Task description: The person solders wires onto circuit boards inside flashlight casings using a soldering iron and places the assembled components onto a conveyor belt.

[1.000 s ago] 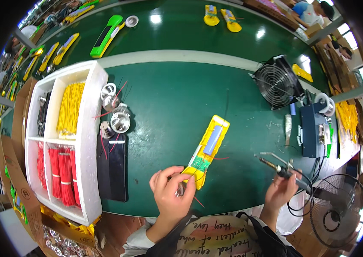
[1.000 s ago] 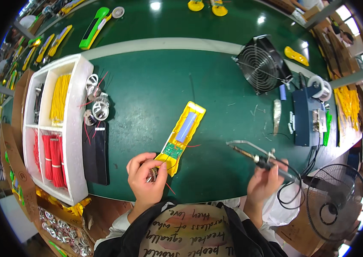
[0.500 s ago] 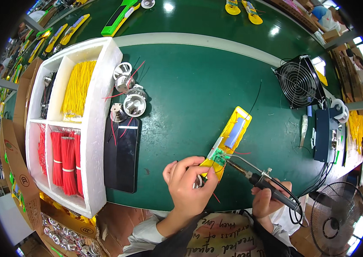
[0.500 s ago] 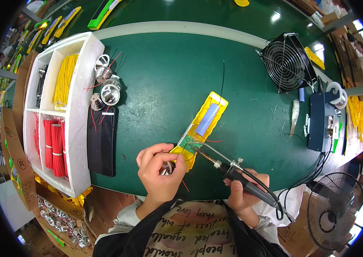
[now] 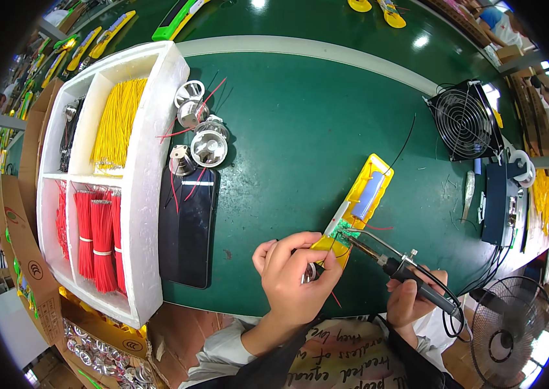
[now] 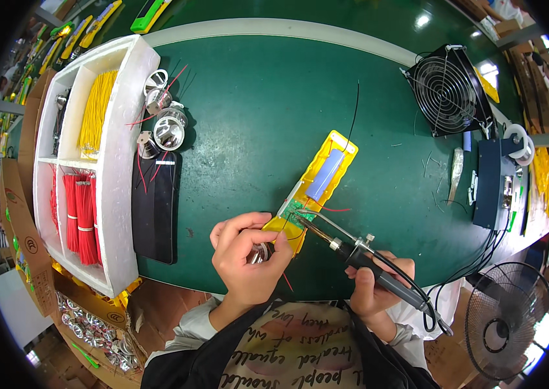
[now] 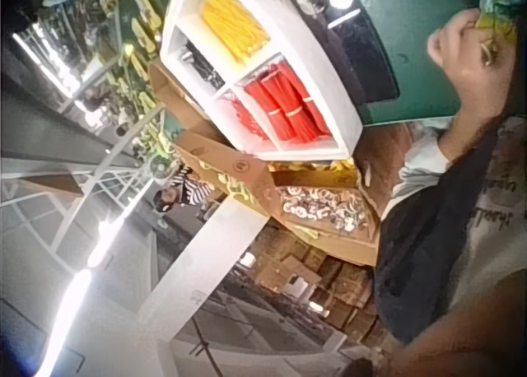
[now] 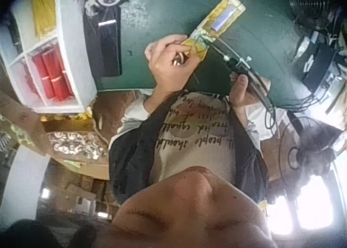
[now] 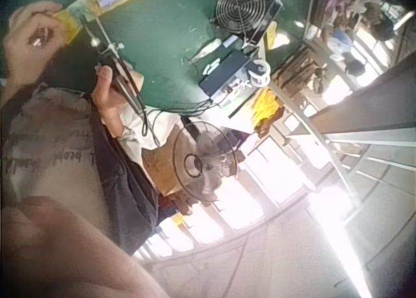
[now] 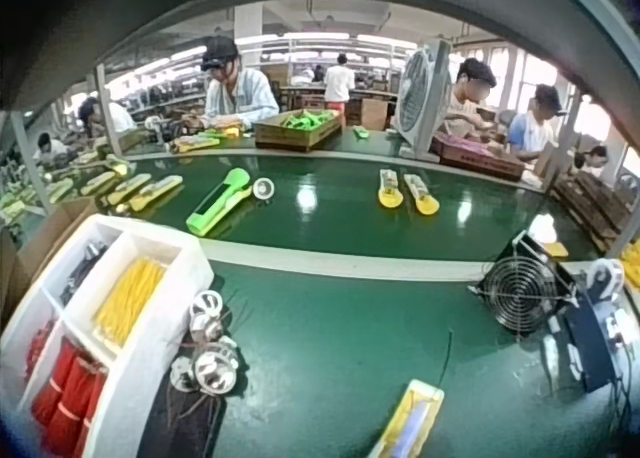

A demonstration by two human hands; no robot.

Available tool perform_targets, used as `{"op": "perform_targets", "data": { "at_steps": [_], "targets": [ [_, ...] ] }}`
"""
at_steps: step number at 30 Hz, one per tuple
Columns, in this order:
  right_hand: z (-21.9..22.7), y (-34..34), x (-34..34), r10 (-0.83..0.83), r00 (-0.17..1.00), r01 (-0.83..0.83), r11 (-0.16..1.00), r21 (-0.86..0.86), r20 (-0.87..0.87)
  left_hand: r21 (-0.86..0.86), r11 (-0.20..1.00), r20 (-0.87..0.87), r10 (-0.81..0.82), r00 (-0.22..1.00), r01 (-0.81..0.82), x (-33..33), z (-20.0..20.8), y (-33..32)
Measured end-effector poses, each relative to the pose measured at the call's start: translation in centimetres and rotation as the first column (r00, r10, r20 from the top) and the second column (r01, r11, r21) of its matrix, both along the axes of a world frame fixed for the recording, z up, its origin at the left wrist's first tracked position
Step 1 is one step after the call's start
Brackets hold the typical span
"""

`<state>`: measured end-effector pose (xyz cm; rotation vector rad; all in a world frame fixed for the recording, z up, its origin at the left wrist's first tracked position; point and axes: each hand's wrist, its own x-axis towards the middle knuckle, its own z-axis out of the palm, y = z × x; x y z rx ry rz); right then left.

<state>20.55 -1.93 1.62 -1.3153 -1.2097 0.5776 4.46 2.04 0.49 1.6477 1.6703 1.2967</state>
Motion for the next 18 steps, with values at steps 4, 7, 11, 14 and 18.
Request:
{"op": "perform_targets", "data": {
  "at_steps": [4, 7, 11, 14, 18],
  "targets": [
    [0.0, 0.1, -0.2, -0.022, 1.000, 0.022, 1.000, 0.006, -0.005, 0.002, 1.000, 0.002, -0.004, 1.000, 0.004, 0.0, 0.0, 0.1],
    [-0.1, 0.1, -0.3, -0.010, 1.000, 0.010, 0.999, 0.034, -0.004, 0.002, 1.000, -0.002, -0.001, 1.000, 0.001, 0.0, -0.1, 0.0],
    [0.1, 0.3, -0.7, -0.095, 0.995, 0.095, 0.995, 0.033, 0.009, 0.009, 1.000, 0.000, -0.004, 1.000, 0.004, 0.0, 0.0, 0.1],
    [0.0, 0.0, -0.2, -0.033, 0.999, 0.032, 0.998, 0.050, 0.014, 0.013, 1.000, -0.001, -0.005, 1.000, 0.005, 0.0, 0.0, 0.0],
    [0.1, -0.3, 0.2, -0.076, 0.997, 0.075, 0.996, 0.055, 0.022, 0.005, 1.000, -0.013, -0.011, 1.000, 0.012, 0.1, 0.1, 0.0]
  ]
}}
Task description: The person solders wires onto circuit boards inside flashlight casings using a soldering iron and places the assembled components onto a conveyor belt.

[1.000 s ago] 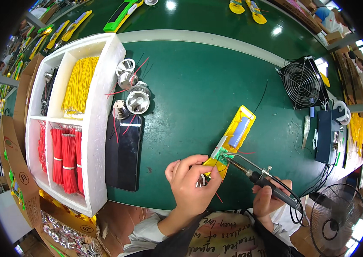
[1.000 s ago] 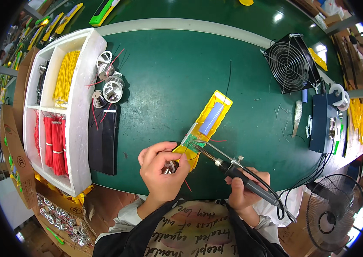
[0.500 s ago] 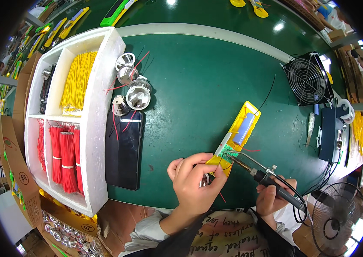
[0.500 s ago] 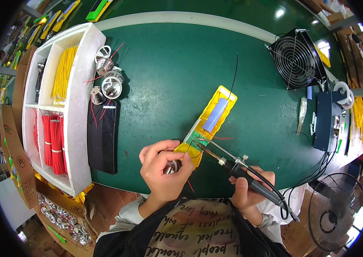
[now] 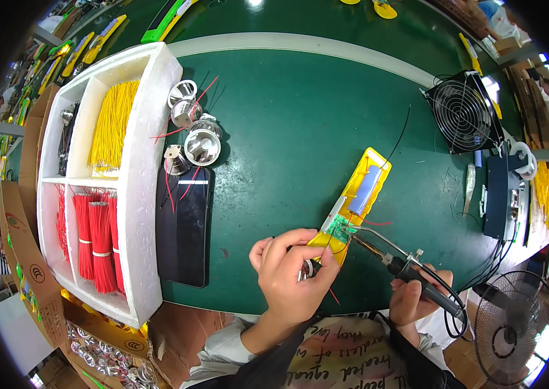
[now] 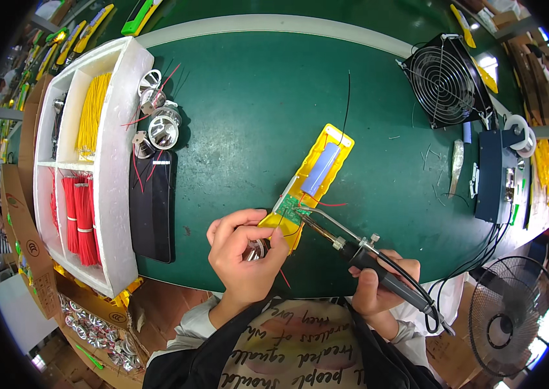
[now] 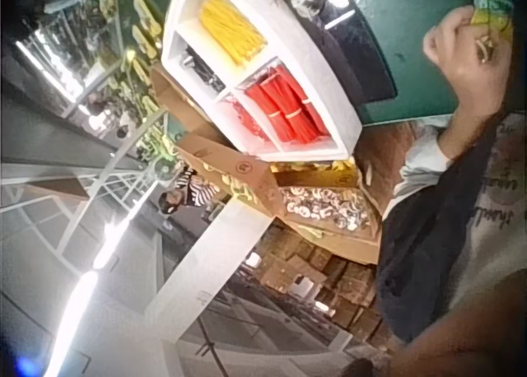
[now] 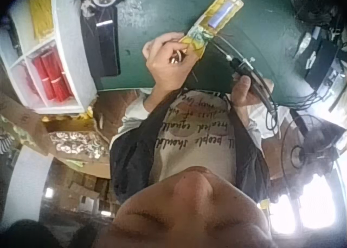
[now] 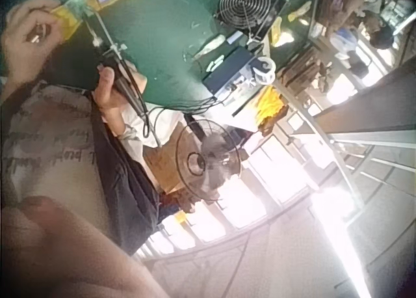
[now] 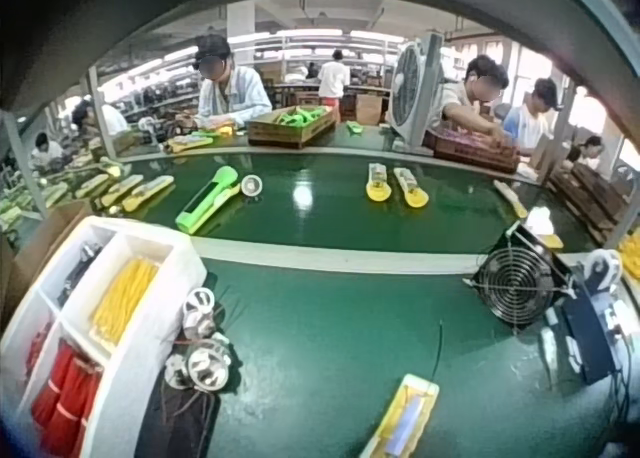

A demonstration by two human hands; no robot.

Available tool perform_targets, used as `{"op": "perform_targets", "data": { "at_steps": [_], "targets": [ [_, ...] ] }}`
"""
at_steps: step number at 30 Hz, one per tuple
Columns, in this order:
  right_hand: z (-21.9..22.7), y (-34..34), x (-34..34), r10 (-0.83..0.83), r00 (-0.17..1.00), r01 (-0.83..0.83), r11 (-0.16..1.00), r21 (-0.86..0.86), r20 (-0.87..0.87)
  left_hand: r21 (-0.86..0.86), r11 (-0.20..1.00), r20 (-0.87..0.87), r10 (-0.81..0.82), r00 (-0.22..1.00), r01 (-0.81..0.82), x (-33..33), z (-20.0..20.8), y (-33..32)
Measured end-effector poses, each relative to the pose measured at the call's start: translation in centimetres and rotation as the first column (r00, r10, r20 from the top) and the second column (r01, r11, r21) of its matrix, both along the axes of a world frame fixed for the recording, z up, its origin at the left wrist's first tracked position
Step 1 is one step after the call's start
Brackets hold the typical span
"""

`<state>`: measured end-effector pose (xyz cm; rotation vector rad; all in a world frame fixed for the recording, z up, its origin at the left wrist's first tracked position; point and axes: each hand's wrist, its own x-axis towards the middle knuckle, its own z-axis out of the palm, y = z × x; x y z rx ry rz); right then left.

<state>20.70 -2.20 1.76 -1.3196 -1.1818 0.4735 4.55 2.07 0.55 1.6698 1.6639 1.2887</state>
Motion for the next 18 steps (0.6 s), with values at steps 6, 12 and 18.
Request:
{"op": "perform_targets", "data": {
  "at_steps": [6, 12, 18],
  "targets": [
    [0.9, 0.0, 0.8, -0.098, 0.995, 0.100, 0.994, 0.055, -0.028, -0.021, 0.999, -0.024, 0.036, 0.999, -0.037, 0.1, -0.1, -0.1],
    [0.3, -0.7, 3.7, -0.262, 0.961, 0.269, 0.960, 0.077, -0.094, 0.017, 1.000, -0.096, 0.021, 0.995, -0.020, 0.2, -0.4, -0.1],
    [-0.7, -1.4, 4.8, -0.240, 0.967, 0.247, 0.967, 0.070, -0.086, 0.035, 0.999, -0.109, -0.035, 0.993, 0.039, -0.5, -0.1, -0.6]
  ]
}}
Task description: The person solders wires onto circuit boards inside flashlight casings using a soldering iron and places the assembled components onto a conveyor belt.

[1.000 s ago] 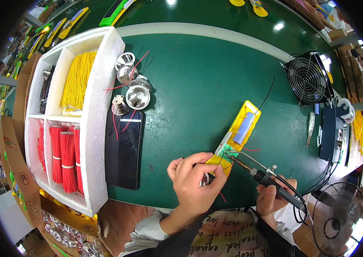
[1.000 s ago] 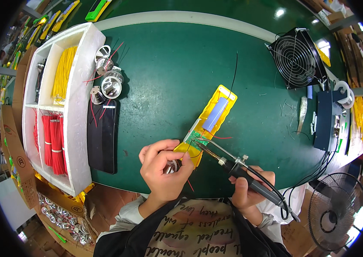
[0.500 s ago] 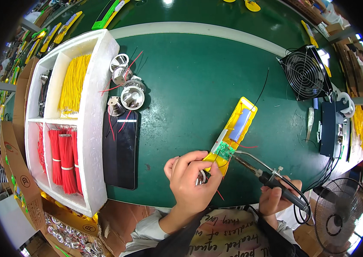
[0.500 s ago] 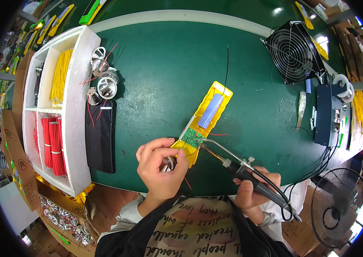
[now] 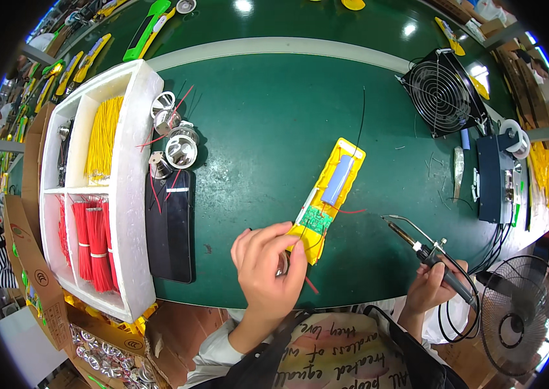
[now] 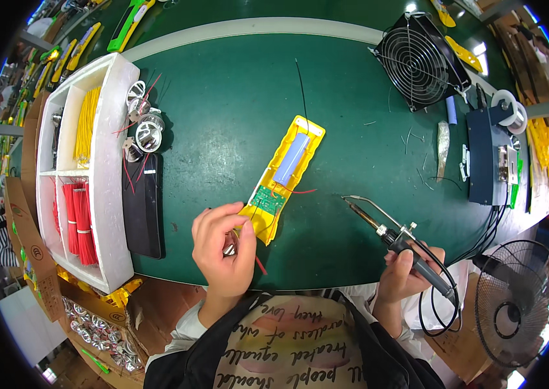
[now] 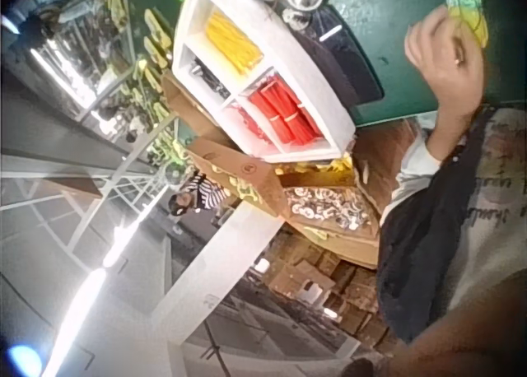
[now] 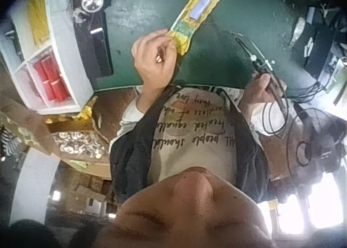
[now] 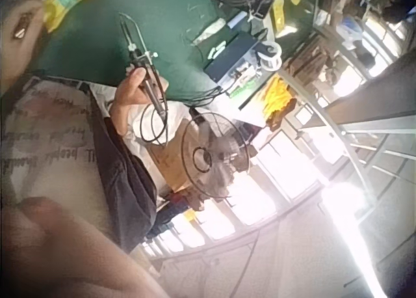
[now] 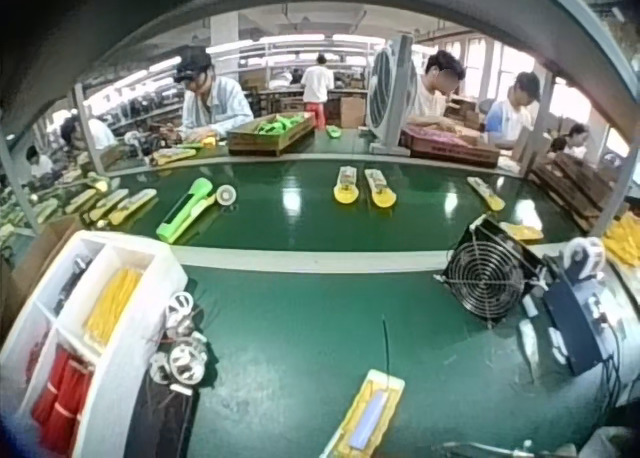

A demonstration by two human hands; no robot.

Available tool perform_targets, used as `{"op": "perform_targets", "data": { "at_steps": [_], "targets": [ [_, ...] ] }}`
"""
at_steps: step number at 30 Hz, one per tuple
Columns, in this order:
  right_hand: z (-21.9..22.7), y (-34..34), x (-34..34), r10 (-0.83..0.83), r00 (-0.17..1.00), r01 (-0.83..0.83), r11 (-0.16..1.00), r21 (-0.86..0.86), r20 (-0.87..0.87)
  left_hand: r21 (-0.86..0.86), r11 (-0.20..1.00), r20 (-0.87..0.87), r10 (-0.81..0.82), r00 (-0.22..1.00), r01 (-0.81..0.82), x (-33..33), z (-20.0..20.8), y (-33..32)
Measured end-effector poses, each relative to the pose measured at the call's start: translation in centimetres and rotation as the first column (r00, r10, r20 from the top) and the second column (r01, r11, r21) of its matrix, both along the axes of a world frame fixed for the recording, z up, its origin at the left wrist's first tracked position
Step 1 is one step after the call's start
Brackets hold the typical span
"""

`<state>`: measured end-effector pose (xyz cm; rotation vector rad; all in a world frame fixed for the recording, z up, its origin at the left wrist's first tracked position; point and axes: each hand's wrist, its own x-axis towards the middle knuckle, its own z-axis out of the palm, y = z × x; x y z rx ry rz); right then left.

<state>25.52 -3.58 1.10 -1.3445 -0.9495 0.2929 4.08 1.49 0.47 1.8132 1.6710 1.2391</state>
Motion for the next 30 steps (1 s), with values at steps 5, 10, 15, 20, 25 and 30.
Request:
{"op": "perform_targets", "data": {
  "at_steps": [5, 10, 15, 20, 25, 30],
  "targets": [
    [-0.7, -0.3, 0.5, 0.019, 0.999, -0.019, 1.000, 0.002, -0.045, 0.051, 0.899, -0.217, -0.415, 0.883, 0.435, -2.9, 0.8, -0.9],
    [-0.8, -0.3, 0.6, 0.011, 0.990, -0.010, 1.000, 0.006, -0.139, 0.073, 0.859, -0.320, -0.461, 0.828, 0.506, -3.4, 0.2, -0.8],
    [-0.3, 0.1, -0.3, 0.010, 0.978, -0.008, 1.000, 0.010, -0.210, 0.054, 0.936, -0.160, -0.337, 0.928, 0.349, -2.9, 0.5, -0.7],
    [0.1, 0.3, -0.8, 0.072, 0.973, -0.066, 0.997, 0.034, -0.219, 0.046, 0.998, -0.027, -0.042, 0.999, 0.044, -0.7, 0.7, -0.3],
    [0.5, 0.5, -2.0, 0.159, 0.987, -0.156, 0.985, 0.074, -0.025, 0.063, 0.997, -0.046, 0.045, 0.998, -0.042, 0.4, -0.3, -0.2],
    [0.7, 0.5, -3.5, 0.223, 0.975, -0.223, 0.975, 0.015, 0.000, 0.090, 0.992, -0.012, 0.086, 0.996, -0.084, 0.6, -0.6, 0.0]
  ]
}}
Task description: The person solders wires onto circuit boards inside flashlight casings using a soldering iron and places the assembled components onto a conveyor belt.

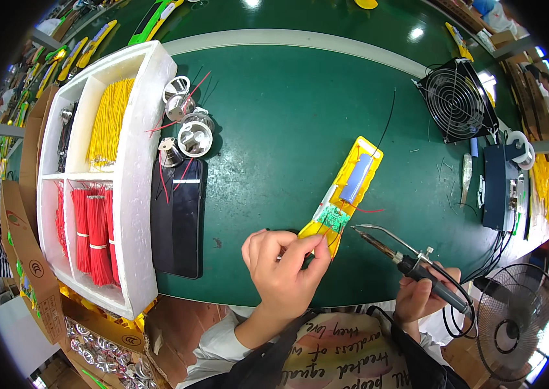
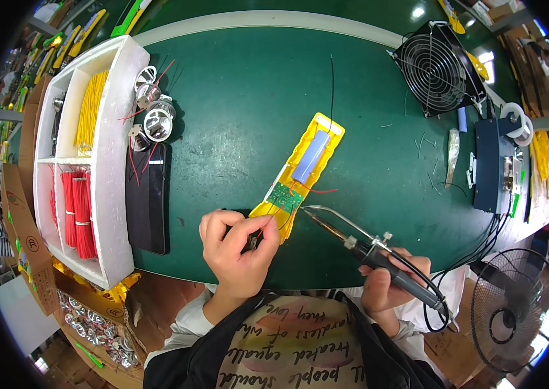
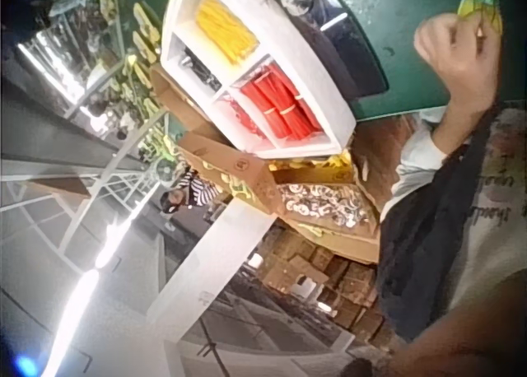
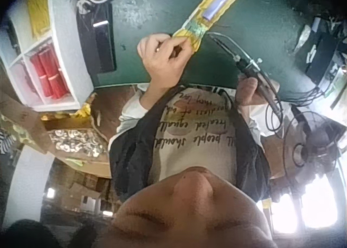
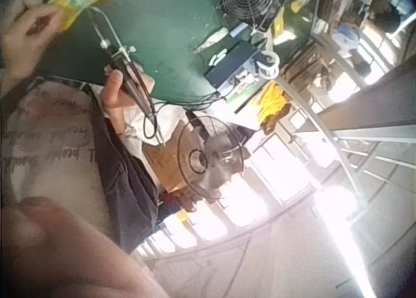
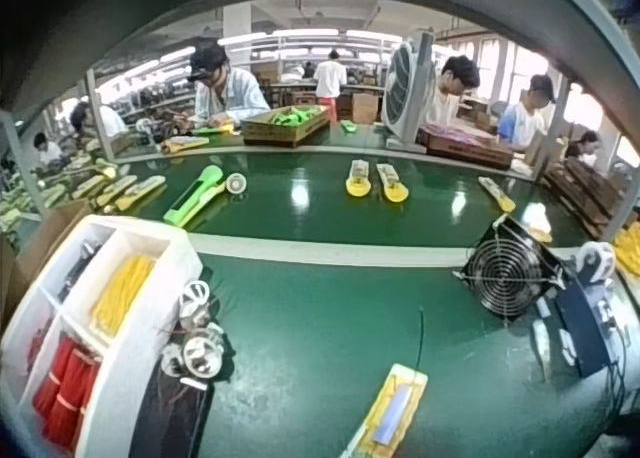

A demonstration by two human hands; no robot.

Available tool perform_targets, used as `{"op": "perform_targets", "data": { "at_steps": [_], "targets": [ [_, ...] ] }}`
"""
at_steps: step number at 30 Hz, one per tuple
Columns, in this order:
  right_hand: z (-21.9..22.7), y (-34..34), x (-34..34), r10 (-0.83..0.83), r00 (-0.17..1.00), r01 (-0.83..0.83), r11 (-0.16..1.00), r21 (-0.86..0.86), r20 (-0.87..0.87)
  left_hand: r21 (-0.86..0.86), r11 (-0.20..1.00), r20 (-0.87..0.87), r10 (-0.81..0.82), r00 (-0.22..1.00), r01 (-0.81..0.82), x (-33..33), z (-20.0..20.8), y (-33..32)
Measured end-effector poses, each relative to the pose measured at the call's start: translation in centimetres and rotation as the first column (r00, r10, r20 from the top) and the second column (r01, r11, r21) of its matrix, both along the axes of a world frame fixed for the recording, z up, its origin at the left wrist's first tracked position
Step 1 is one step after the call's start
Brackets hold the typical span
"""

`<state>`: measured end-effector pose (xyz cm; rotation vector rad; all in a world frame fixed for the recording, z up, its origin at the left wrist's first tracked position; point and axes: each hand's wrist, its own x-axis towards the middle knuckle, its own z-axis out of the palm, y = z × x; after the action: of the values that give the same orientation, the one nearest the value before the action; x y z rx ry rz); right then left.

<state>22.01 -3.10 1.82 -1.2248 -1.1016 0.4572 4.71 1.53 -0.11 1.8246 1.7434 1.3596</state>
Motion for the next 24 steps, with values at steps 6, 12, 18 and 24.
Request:
{"op": "perform_targets", "data": {
  "at_steps": [6, 12, 18, 24],
  "targets": [
    [0.02, 0.49, -0.74, 0.084, 0.996, -0.083, 0.994, -0.074, 0.009, -0.009, 1.000, -0.038, 0.000, 0.999, 0.000, 0.03, 0.28, 0.10],
    [-0.23, 0.62, -0.91, 0.110, 0.994, -0.110, 0.988, -0.109, -0.006, 0.003, 1.000, -0.026, 0.006, 1.000, -0.006, -0.02, -0.27, 0.03],
    [-0.20, 0.81, -0.83, 0.108, 0.994, -0.106, 0.988, -0.113, 0.010, -0.001, 1.000, -0.014, 0.006, 1.000, -0.006, -0.02, -0.22, 0.05],
    [-0.05, 0.81, -0.86, 0.097, 0.995, -0.095, 0.989, -0.110, 0.007, 0.000, 1.000, -0.006, -0.008, 1.000, 0.008, -0.01, -0.17, 0.08]
  ]
}}
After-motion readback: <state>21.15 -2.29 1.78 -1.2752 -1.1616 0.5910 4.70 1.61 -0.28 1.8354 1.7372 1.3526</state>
